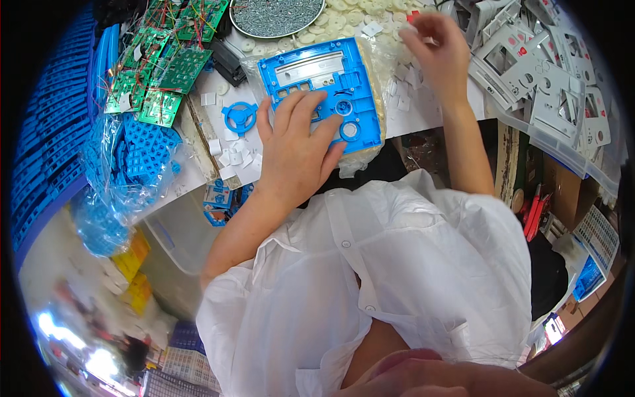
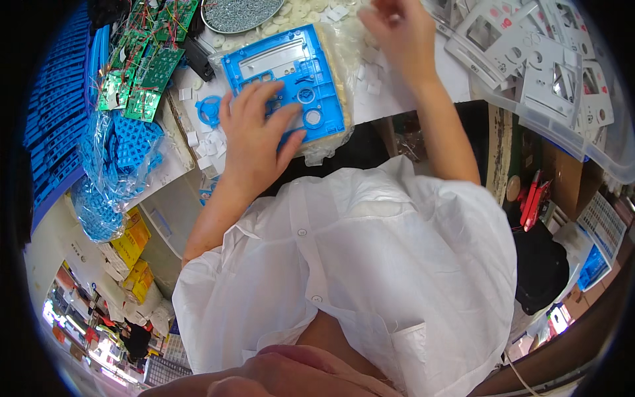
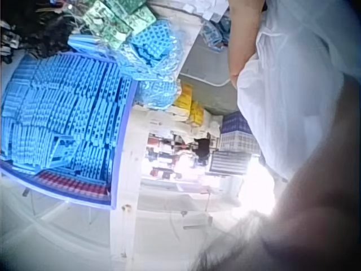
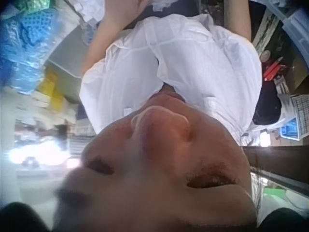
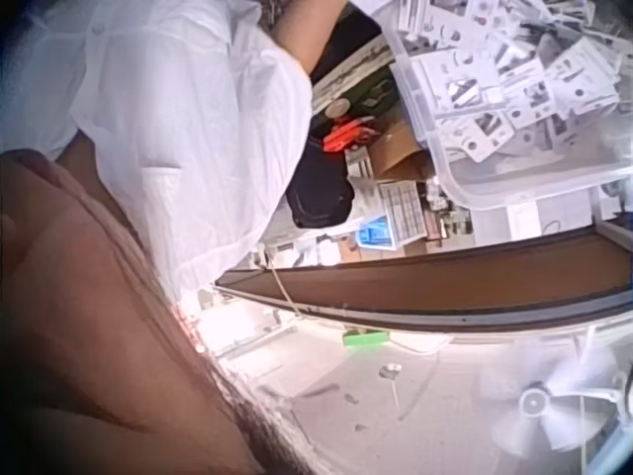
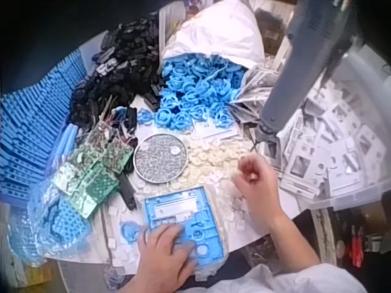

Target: Assembling small blue electronic devices by installing internal components and fastening the casing with an electric screwdriver.

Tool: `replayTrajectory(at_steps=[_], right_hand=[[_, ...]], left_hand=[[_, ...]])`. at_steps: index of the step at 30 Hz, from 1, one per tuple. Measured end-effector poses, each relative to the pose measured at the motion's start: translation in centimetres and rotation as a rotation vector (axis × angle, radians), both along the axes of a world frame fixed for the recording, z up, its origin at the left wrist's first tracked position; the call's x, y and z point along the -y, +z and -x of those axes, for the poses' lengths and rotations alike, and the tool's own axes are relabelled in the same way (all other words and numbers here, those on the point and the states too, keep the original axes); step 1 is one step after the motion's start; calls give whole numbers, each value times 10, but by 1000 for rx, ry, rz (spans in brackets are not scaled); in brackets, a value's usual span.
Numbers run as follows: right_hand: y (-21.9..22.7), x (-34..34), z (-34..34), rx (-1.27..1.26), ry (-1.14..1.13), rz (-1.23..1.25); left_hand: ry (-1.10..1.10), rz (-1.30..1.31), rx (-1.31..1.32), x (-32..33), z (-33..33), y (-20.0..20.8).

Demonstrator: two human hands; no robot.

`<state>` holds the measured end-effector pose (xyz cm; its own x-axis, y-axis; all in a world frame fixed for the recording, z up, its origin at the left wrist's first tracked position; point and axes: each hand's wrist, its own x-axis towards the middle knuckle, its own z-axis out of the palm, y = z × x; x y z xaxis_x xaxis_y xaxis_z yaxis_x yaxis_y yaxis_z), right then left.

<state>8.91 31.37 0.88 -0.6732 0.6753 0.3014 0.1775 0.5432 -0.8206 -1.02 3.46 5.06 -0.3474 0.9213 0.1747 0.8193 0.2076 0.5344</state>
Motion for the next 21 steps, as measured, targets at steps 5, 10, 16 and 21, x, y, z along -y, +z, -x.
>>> replayTrajectory(at_steps=[5,10,16,21], right_hand=[[34,97,-34,-213,360,64],[40,124,-35,-233,491,49],[52,99,-39,-36,567,192],[64,89,-9,-64,886,-241]], left_hand=[[114,37,840,-4,-6,23],[89,-45,1007,-3,-6,10],[126,-89,1350,9,-6,9],[34,38,1446,11,3,3]])
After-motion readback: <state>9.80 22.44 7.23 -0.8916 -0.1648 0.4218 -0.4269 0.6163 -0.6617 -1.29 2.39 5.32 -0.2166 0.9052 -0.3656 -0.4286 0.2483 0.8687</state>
